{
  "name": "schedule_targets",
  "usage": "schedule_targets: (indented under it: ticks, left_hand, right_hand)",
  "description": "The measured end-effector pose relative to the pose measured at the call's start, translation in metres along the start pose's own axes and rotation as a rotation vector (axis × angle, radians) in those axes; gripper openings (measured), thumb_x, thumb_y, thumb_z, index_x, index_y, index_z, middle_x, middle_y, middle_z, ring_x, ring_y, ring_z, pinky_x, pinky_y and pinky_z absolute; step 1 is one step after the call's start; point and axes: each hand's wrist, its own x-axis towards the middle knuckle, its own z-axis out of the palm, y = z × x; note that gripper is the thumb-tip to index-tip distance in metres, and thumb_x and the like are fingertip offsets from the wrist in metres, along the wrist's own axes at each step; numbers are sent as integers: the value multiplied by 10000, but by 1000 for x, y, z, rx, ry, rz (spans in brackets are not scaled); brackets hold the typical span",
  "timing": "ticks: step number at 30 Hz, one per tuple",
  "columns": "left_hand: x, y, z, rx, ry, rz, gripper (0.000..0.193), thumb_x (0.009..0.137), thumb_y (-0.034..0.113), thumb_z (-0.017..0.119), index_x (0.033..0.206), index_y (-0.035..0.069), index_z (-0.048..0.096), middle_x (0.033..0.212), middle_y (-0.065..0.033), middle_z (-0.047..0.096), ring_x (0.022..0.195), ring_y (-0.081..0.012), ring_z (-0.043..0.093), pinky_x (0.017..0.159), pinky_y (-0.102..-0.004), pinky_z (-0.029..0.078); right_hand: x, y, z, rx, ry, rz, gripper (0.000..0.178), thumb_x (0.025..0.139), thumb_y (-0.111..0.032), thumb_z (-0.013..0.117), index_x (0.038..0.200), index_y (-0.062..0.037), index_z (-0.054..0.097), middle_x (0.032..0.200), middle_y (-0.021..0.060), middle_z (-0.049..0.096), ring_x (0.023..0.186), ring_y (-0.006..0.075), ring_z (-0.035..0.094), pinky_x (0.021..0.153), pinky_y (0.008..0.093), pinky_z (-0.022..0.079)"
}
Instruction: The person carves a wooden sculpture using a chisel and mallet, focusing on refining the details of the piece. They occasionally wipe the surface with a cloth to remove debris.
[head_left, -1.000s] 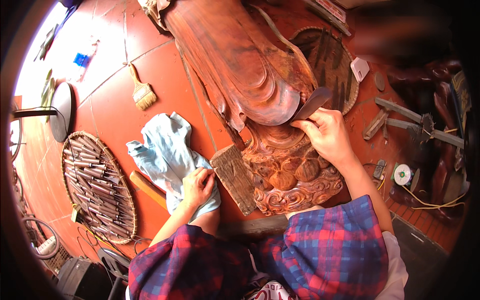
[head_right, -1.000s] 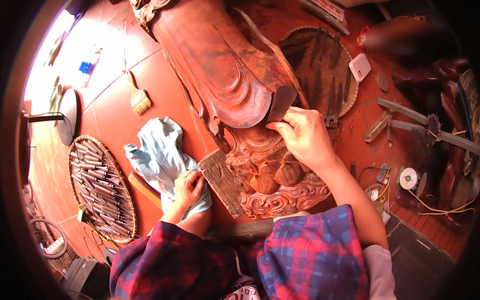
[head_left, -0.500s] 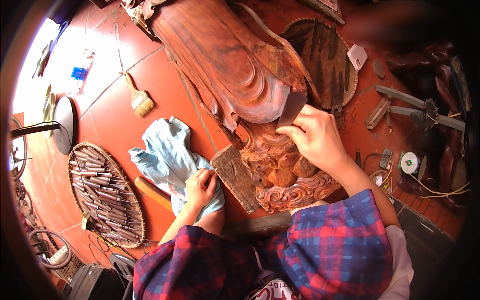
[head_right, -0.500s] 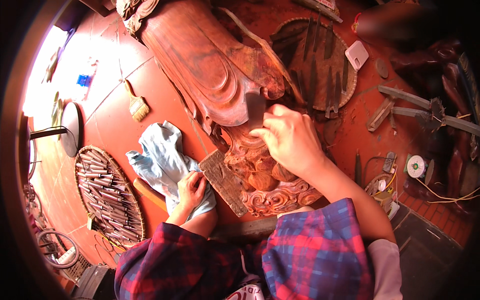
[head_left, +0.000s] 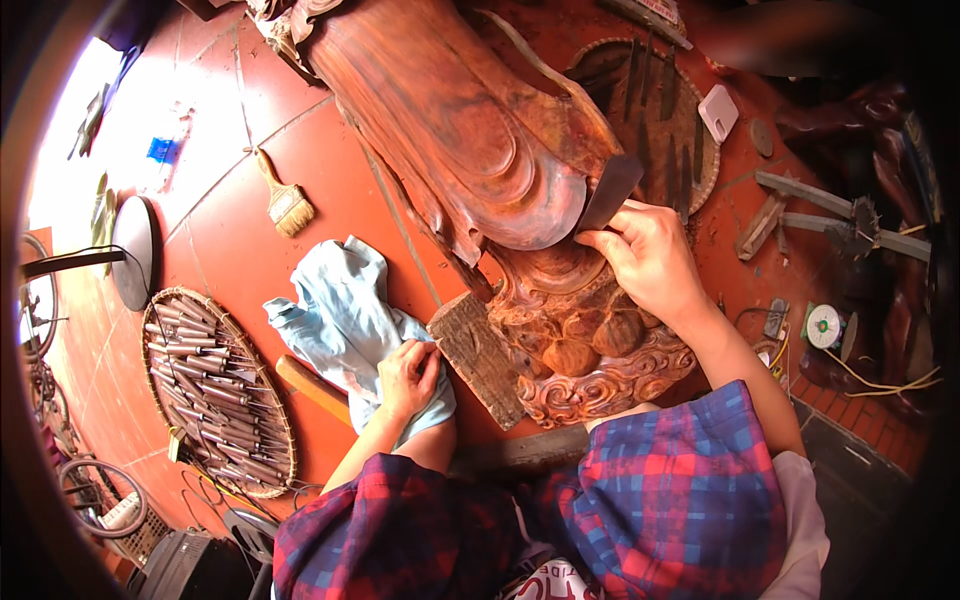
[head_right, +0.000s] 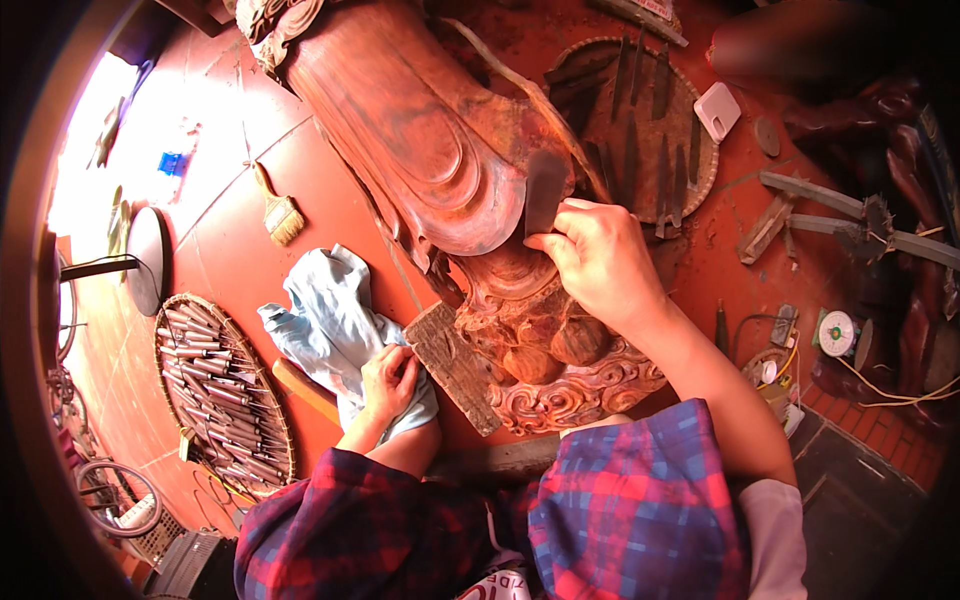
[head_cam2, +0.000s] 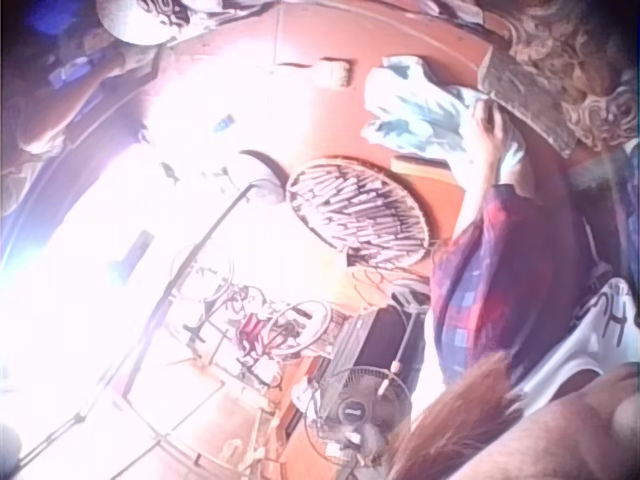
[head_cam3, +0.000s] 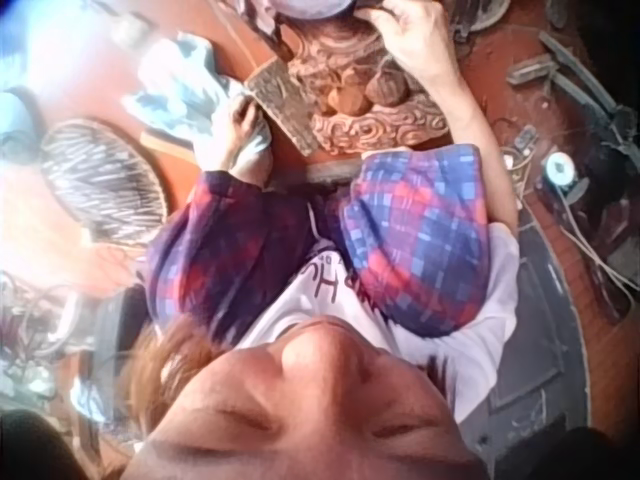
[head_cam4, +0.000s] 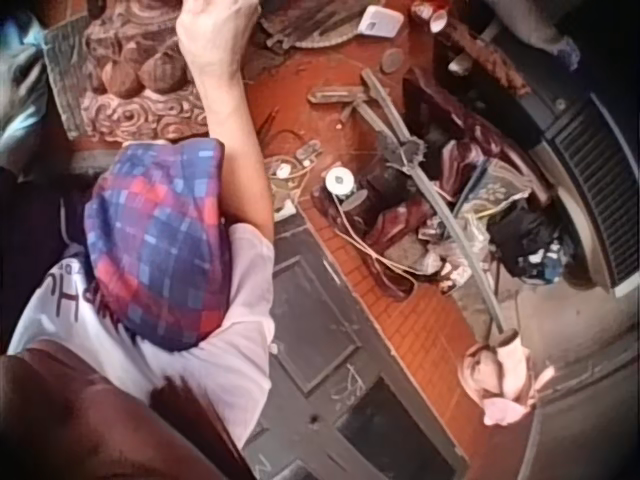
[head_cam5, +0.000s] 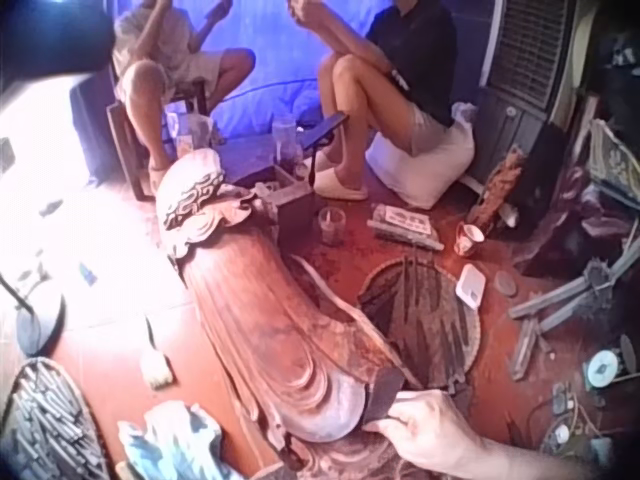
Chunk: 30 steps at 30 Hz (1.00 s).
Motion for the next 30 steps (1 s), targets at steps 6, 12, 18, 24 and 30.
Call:
schedule_targets:
  ticks: [6, 12, 18, 24, 30]
  left_hand:
    - [0, 2, 1, 3, 2, 8, 44, 848, 98, 688, 850, 55, 694, 709, -105, 608, 555, -277, 598, 520, -363, 468]
    - [1, 3, 0, -23, 12, 10, 35, 842, 83, 692, 852, 49, 695, 698, -101, 601, 531, -268, 584, 503, -349, 459]
    - [3, 4, 0, -17, 24, 42, 38, 845, 83, 690, 857, 48, 698, 698, -105, 596, 533, -272, 578, 507, -349, 456]
    - [2, 1, -1, 3, 34, 40, 38, 840, 83, 693, 846, 46, 691, 695, -108, 597, 544, -276, 583, 512, -354, 454]
    - [2, 2, 0, 0, 16, 32, 48, 846, 95, 690, 850, 48, 688, 688, -107, 592, 527, -272, 576, 502, -357, 450]
  right_hand:
    - [3, -2, -10, -95, -140, -132, 50, 813, -36, 699, 853, -7, 694, 782, 158, 610, 719, 374, 620, 606, 427, 478]
    - [2, 5, -13, -47, -169, -198, 89, 805, -2, 686, 891, -16, 703, 819, 154, 620, 735, 377, 627, 606, 432, 476]
    - [3, 2, -16, -84, -166, -250, 78, 822, 27, 668, 890, 6, 699, 873, 137, 652, 763, 324, 653, 652, 381, 510]
    - [-5, -14, -33, 324, -37, -70, 34, 886, 64, 667, 903, 41, 684, 946, 71, 713, 841, 148, 698, 748, 299, 569]
    - [5, -12, -50, 926, -107, -80, 237, 944, 38, 598, 1177, -1, 587, 1105, 111, 636, 914, 233, 712, 831, 386, 605]
